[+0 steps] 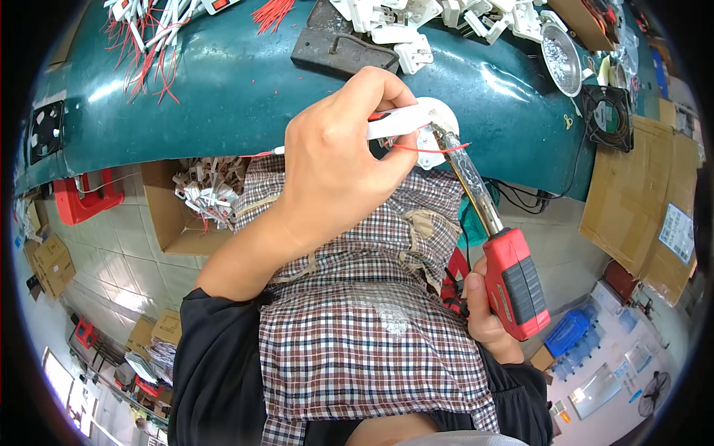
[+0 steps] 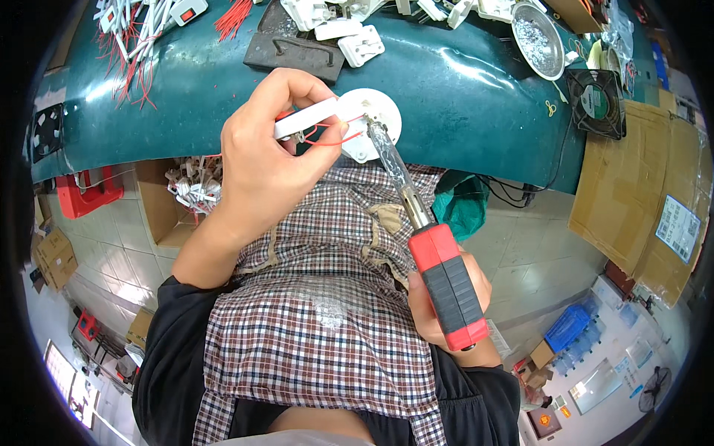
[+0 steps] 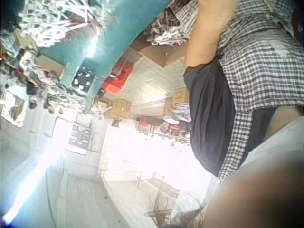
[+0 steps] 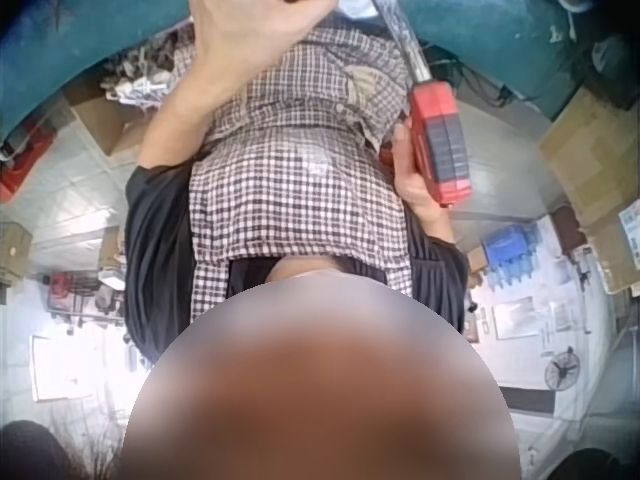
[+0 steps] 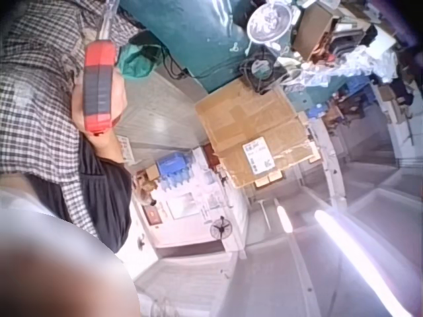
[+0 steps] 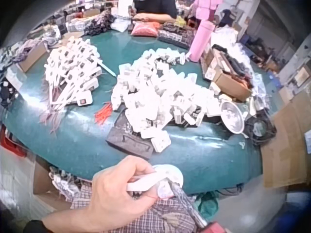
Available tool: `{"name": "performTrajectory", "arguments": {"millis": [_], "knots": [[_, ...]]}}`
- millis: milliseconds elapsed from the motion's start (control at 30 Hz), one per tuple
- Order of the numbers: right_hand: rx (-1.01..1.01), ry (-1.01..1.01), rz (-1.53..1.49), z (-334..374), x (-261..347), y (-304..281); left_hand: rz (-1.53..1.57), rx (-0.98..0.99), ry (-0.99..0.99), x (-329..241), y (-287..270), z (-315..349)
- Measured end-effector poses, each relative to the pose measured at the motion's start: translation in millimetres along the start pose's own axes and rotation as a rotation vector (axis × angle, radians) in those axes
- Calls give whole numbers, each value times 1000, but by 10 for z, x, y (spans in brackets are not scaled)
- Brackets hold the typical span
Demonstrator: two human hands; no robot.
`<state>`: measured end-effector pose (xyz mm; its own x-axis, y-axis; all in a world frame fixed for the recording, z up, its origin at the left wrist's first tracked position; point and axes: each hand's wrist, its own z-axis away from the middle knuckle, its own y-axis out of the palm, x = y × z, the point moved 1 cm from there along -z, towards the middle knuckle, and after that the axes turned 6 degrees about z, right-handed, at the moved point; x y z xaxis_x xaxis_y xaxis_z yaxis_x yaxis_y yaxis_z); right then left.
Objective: Soldering wires to light bulb components on an assembly line.
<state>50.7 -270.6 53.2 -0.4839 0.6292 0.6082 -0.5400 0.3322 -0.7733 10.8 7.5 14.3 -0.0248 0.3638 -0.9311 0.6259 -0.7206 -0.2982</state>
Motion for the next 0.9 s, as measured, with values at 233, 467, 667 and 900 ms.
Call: {"name": "performTrajectory", "arguments": {"millis": [233,467,667,900], "knots": [[7,6,-27,6,21,-34,6,22,-31,-27,-17,-23],[-10,85,-63,76,26,-46,-6,18,-14,-18,-21,-27],[-18,60,-67,17,51,-42,-11,26,-14,-18,-23,-32],[-80,36,-455,-109,185,-34,-32,17,25,-7,-23,-62]]}}
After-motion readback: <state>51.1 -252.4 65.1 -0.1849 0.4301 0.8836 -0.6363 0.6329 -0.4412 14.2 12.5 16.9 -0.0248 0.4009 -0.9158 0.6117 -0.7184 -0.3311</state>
